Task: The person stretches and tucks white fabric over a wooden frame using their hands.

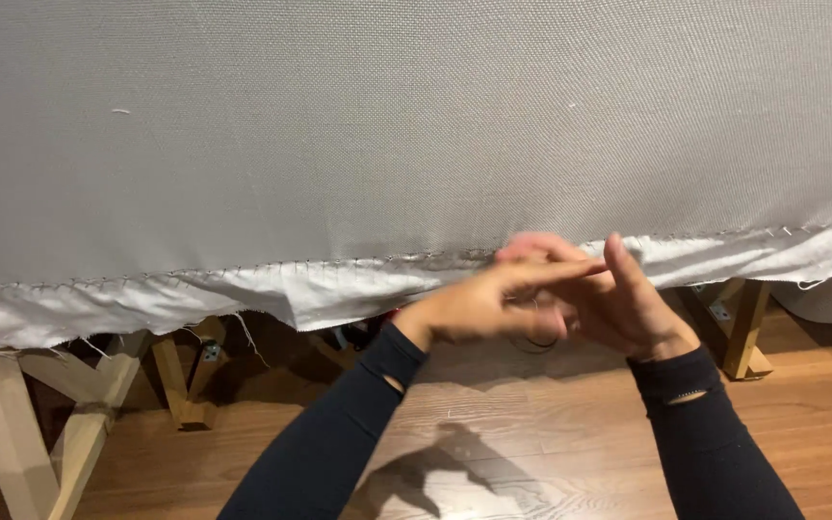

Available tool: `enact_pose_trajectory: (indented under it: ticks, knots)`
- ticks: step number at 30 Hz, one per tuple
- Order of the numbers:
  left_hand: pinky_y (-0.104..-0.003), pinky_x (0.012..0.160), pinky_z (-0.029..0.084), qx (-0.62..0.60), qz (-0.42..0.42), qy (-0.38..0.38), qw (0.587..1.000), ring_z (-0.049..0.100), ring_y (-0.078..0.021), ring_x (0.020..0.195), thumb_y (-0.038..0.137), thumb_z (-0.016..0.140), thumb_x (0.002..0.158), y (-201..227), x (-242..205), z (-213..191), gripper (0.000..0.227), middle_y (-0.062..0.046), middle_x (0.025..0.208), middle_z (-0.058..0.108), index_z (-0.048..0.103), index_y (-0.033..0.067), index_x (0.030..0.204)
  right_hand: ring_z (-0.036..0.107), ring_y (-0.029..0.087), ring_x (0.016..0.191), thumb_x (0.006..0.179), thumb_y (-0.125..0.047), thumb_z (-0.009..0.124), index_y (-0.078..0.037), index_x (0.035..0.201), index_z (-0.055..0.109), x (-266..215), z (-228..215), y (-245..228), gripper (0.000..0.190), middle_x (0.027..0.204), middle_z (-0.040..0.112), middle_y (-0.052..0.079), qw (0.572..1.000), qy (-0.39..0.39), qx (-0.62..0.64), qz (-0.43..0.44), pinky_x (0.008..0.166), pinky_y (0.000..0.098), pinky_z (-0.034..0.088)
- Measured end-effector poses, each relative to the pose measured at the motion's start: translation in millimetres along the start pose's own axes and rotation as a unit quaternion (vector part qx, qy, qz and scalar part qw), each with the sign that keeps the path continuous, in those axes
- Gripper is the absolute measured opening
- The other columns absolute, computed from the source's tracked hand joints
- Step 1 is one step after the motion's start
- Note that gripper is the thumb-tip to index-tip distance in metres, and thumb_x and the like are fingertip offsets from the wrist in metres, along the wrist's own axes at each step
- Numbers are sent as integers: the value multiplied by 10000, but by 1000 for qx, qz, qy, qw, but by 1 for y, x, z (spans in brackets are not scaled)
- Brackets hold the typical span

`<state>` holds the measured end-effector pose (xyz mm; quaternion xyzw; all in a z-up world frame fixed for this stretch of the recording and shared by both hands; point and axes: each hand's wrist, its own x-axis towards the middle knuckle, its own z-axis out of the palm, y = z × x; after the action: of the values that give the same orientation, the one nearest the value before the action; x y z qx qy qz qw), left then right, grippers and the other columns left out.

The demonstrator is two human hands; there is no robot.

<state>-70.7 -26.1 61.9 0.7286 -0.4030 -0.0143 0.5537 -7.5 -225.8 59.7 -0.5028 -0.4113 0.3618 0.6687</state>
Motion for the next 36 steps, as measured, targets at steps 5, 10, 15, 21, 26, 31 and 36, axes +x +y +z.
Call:
enact_pose_trajectory:
  ticks: [5,10,15,21,26,31,36]
  knots:
    - [-419,858,601,-205,-88,-75,972,767,-301,942,719,541,942,-14,-14,-11,818,-208,1012,772,718,-61,1116,576,305,1294,811,-910,285,-155,1481,492,16,32,-7,1030,1443,580,71,985,161,-67,5,996,503,506]
    - [-292,815,610,-250,-87,-153,952,754,-216,745,686,543,976,-25,3,30,761,-164,821,761,772,-31,870,621,344,1235,939,-867,277,42,1249,629,18,35,48,1023,1257,668,213,985,122,-99,-69,1118,442,452]
    - [-235,577,552,-189,-148,86,967,646,-153,446,496,689,960,-17,11,58,613,-127,558,685,729,-22,636,585,351,761,1139,-560,429,147,931,556,21,-8,89,748,830,596,258,921,378,-70,-58,709,472,503]
    - [-330,570,522,251,3,356,900,645,-221,528,466,573,1028,1,12,48,599,-107,614,668,699,14,656,687,248,923,959,-280,748,-5,1173,635,36,3,49,367,1087,703,167,807,463,-354,-95,783,382,576]
    - [-485,717,501,424,80,381,817,628,-307,617,444,416,1117,-9,17,46,633,-137,608,616,629,25,693,549,294,1302,821,-93,714,-64,1496,433,26,11,25,731,1436,507,215,752,321,-542,-195,1018,393,523]
    - [-429,588,482,197,-198,316,907,645,-299,528,435,421,1016,-29,23,48,625,-187,559,630,642,6,619,566,262,1298,848,-146,721,-61,1483,430,38,14,27,704,1387,559,173,881,179,-424,-109,993,373,530]
    - [-367,764,523,1,-62,430,901,707,-252,783,323,436,1019,-56,27,53,481,-180,772,726,686,-50,847,704,220,1128,1002,-77,561,15,1192,639,44,23,38,225,1166,725,134,966,225,-101,-80,1003,347,577]
